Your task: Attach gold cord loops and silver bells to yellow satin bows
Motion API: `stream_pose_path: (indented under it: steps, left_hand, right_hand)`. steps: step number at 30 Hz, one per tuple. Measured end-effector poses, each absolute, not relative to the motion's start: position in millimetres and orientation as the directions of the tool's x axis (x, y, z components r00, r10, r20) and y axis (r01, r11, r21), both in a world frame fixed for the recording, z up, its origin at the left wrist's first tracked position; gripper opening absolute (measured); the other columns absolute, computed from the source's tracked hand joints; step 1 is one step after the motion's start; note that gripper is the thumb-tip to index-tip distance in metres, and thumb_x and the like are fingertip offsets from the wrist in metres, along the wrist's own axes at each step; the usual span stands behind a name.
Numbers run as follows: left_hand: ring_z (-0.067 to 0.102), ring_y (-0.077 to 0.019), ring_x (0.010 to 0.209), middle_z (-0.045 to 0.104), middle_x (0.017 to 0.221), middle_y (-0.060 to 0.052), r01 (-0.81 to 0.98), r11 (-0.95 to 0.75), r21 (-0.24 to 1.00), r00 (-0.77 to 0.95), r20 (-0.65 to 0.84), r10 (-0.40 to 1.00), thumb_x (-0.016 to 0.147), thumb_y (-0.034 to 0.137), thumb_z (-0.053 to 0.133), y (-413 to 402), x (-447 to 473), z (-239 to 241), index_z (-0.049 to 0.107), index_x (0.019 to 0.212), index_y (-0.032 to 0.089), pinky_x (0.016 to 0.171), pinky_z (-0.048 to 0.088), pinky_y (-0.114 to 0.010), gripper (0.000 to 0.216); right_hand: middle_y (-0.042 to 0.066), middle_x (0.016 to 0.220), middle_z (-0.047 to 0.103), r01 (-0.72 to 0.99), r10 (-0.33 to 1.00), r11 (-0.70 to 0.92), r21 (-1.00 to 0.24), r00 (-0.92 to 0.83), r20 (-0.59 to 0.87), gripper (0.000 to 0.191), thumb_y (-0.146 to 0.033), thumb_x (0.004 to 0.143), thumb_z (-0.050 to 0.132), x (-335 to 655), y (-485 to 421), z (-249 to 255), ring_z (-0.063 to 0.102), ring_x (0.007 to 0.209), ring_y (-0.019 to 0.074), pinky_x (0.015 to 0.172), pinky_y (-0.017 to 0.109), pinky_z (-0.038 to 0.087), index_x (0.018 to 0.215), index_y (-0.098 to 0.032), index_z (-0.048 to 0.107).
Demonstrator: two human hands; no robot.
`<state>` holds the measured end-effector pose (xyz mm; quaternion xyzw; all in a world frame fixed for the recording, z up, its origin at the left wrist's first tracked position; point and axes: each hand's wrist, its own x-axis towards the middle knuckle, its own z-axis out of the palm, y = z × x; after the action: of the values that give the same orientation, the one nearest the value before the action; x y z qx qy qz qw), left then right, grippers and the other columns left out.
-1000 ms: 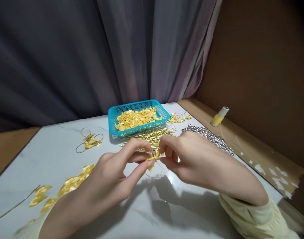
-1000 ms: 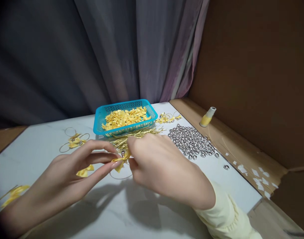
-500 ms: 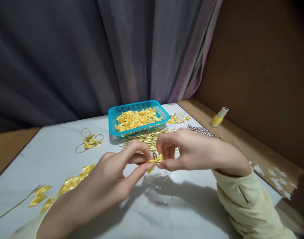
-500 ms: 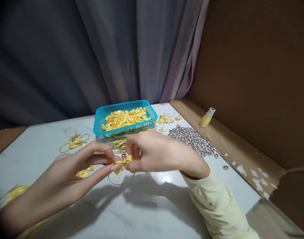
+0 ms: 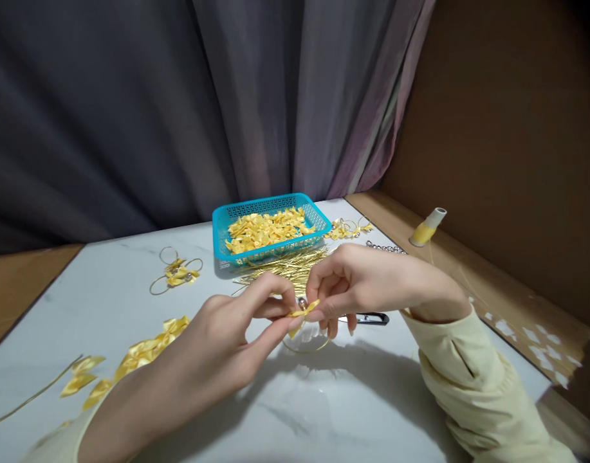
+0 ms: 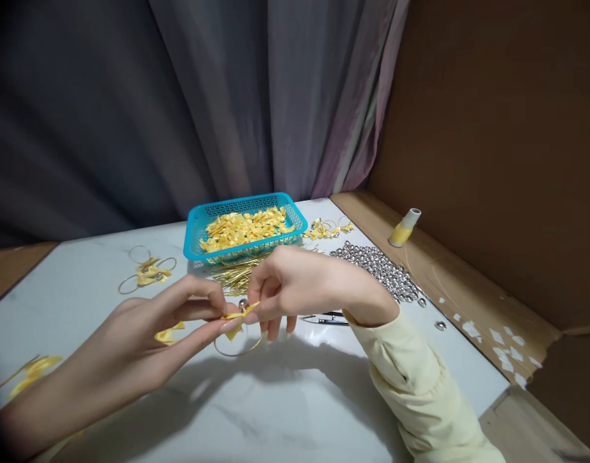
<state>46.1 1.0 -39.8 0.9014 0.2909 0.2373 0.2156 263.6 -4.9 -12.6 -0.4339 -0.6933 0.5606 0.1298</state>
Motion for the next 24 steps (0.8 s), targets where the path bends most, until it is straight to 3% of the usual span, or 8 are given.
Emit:
stream_pose_path:
  steps: [8, 16, 24]
  left_hand:
    - [0.068, -0.0101, 0.070, 0.064, 0.081, 0.006, 0.415, -0.713, 0.565, 0.719, 0.277, 0.638, 0.088, 0.017, 0.053, -0.4, 47.7, -40.1, 0.051, 0.092, 0.024, 0.064, 0.053, -0.020, 0.008]
    - [0.069, -0.0138, 0.069, 0.074, 0.073, 0.005, 0.396, -0.381, 0.836, 0.691, 0.002, 0.723, 0.087, 0.030, 0.059, 10.3, 51.2, -40.1, 0.048, 0.088, 0.024, 0.058, 0.049, -0.020, 0.013]
    - [0.065, -0.0130, 0.062, 0.072, 0.067, 0.005, 0.411, -0.303, 0.860, 0.675, -0.064, 0.735, 0.085, 0.034, 0.060, 11.1, 49.1, -39.6, 0.049, 0.086, 0.023, 0.053, 0.043, -0.021, 0.016]
  right_hand:
    - [0.001, 0.060, 0.065, 0.485, 0.754, 0.075, -0.871, -0.599, -0.268, 0.007, -0.017, 0.081, 0.058, 265.0, -6.3, -13.6, 0.065, 0.055, 0.0113, 0.055, 0.021, 0.053, 0.075, -0.014, 0.061]
    - [0.001, 0.056, 0.066, 0.498, 0.762, 0.184, -0.848, -0.617, -0.197, 0.009, -0.018, 0.081, 0.058, 265.6, -4.6, -16.3, 0.067, 0.055, 0.0120, 0.051, 0.018, 0.048, 0.078, -0.013, 0.065]
    - [0.001, 0.063, 0.068, 0.536, 0.761, 0.208, -0.818, -0.614, -0.208, 0.012, -0.011, 0.075, 0.057, 266.0, -4.1, -14.1, 0.066, 0.060, 0.0119, 0.051, 0.018, 0.047, 0.086, -0.014, 0.062]
